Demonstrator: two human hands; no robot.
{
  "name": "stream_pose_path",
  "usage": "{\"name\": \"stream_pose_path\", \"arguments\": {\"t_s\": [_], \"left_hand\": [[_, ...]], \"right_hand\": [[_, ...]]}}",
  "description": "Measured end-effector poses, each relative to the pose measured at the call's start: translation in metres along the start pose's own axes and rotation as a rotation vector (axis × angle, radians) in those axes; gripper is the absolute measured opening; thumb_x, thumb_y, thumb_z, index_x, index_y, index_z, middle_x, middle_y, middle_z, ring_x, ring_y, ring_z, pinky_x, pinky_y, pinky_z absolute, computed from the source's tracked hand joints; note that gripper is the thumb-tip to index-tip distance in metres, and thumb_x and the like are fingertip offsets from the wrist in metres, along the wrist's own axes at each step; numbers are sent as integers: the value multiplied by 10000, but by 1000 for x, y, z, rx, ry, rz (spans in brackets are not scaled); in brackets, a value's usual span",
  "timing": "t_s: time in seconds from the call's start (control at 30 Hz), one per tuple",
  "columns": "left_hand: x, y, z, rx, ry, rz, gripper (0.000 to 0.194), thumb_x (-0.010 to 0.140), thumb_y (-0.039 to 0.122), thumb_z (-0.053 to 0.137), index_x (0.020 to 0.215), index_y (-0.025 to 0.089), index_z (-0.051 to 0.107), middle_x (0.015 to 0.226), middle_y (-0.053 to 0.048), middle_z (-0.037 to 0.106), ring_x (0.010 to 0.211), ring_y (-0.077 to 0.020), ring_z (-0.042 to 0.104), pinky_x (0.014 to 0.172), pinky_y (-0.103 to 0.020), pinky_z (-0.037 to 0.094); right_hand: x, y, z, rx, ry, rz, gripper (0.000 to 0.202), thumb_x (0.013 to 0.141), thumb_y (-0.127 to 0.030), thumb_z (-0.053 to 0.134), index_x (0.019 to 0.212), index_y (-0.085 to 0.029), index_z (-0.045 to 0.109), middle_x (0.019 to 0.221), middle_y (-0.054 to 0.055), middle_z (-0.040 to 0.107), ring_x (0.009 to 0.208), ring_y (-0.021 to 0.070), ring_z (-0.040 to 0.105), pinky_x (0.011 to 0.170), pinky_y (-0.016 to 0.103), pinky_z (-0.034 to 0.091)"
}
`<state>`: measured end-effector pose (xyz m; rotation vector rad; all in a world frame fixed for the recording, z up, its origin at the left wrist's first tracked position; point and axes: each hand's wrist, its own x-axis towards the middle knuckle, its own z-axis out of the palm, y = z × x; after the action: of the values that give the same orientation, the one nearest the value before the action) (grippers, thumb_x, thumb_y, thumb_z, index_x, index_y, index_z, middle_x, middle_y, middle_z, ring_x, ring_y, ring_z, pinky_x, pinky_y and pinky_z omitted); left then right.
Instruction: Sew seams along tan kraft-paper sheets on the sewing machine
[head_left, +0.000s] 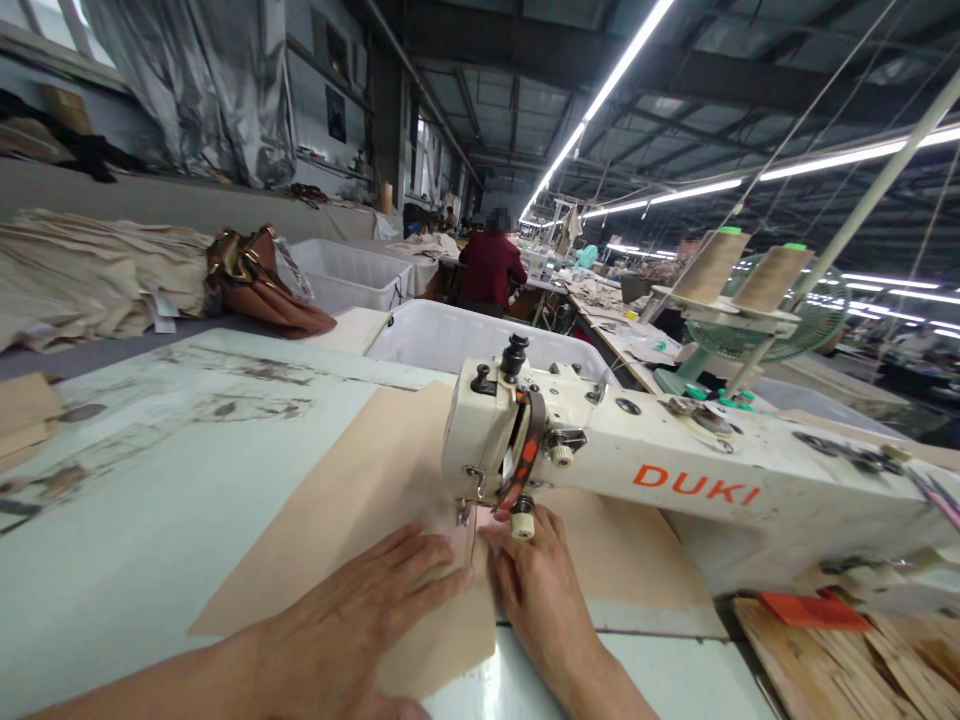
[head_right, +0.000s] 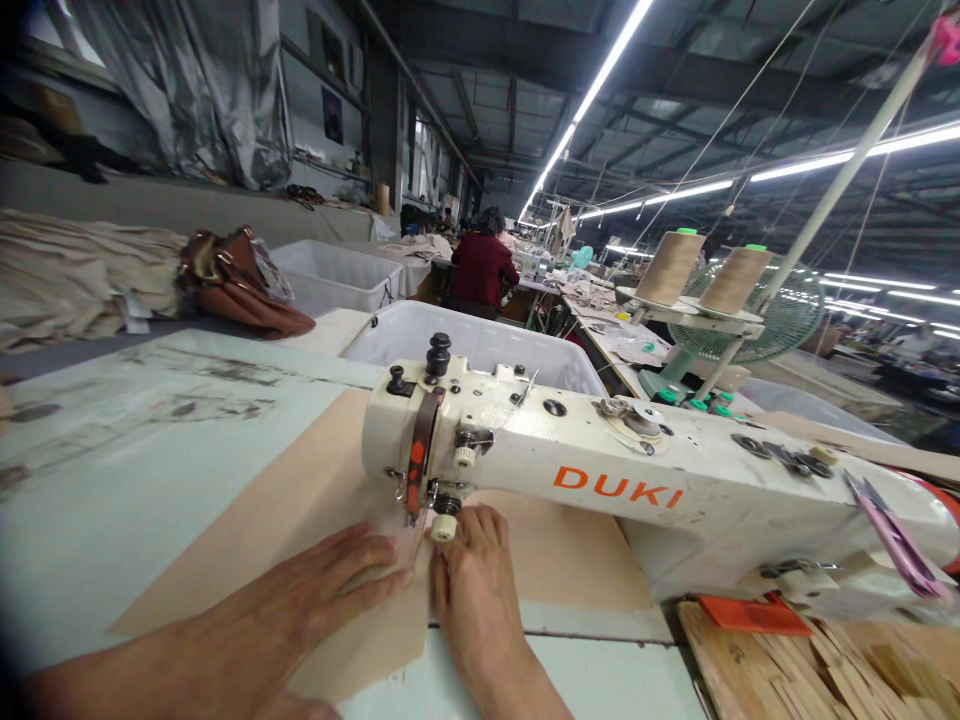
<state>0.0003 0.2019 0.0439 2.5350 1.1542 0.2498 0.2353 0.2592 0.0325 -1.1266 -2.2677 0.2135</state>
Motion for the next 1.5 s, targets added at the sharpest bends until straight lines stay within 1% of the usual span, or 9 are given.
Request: {"name": "stream_pose_path", "arguments": {"t_s": [0.17,0.27,0.47,0.6,0.7,0.93,1.2,1.33,1.5], "left_hand": [[9,-23,10,31,58,76,955,799,720,608,1552,291,207,1594,-113,240,1434,-386,265,1161,-589,239],[14,-28,10,46,76,78,966,793,731,603,1553,285,208,1584,-121,267,1423,-406,280,1146,-609,265],[16,-22,10,83,77,53,902,871,631,580,1566,285,121,1590,-115,255,1408,-386,325,1123,-577,342],[20,-22,13,66,82,15,889,846,648,603,1552,276,211,1564,-105,324,1402,-386,331,1137,-586,317],[23,-23,13,38,108,13,881,824,639,639,1537,286,262,1531,-99,380,1378,-379,369,1147,-578,305],[27,-21,3,20,110,33,858,832,631,631,1530,283,272,1515,-77,401,1381,-345,370,1179,-558,251],[32,-25,3,26,138,51,876,808,663,634,1516,260,313,1458,-106,463,1343,-369,413,1166,-581,256],[32,-24,3,45,124,46,858,840,676,585,1527,259,285,1488,-117,422,1372,-366,372,1173,-576,232],[32,-24,2,29,121,33,851,827,677,600,1515,267,313,1441,-108,455,1346,-350,397,1179,-558,222]], "right_hand": [[0,-1,1,-11,-7,12,248,840,-33,516,778,-197,691,983,93,614,1021,276,496,922,443,428],[1,-2,1,-8,0,26,265,837,-21,516,842,-206,706,1008,89,614,1036,277,491,927,439,431],[0,-2,-1,-4,-19,60,268,824,-9,544,907,-204,710,1016,74,612,1026,260,490,944,423,424],[-1,-1,-2,17,-4,52,322,813,9,536,958,-220,710,1040,68,612,1035,261,475,944,428,415],[0,-1,-1,22,3,49,278,832,-13,522,897,-207,710,1032,80,612,1026,267,473,926,431,423],[1,0,0,3,1,62,314,820,-7,505,954,-213,700,1023,82,603,1017,275,473,920,446,419],[3,1,2,-32,1,72,266,834,-23,472,930,-183,661,1048,99,597,1015,281,491,917,451,422],[3,9,6,-42,4,49,265,841,-29,469,967,-177,648,1062,103,607,1029,271,510,930,425,430],[13,25,8,-109,-53,-26,280,891,-62,419,985,-166,662,1015,119,647,971,259,565,859,393,468]]}}
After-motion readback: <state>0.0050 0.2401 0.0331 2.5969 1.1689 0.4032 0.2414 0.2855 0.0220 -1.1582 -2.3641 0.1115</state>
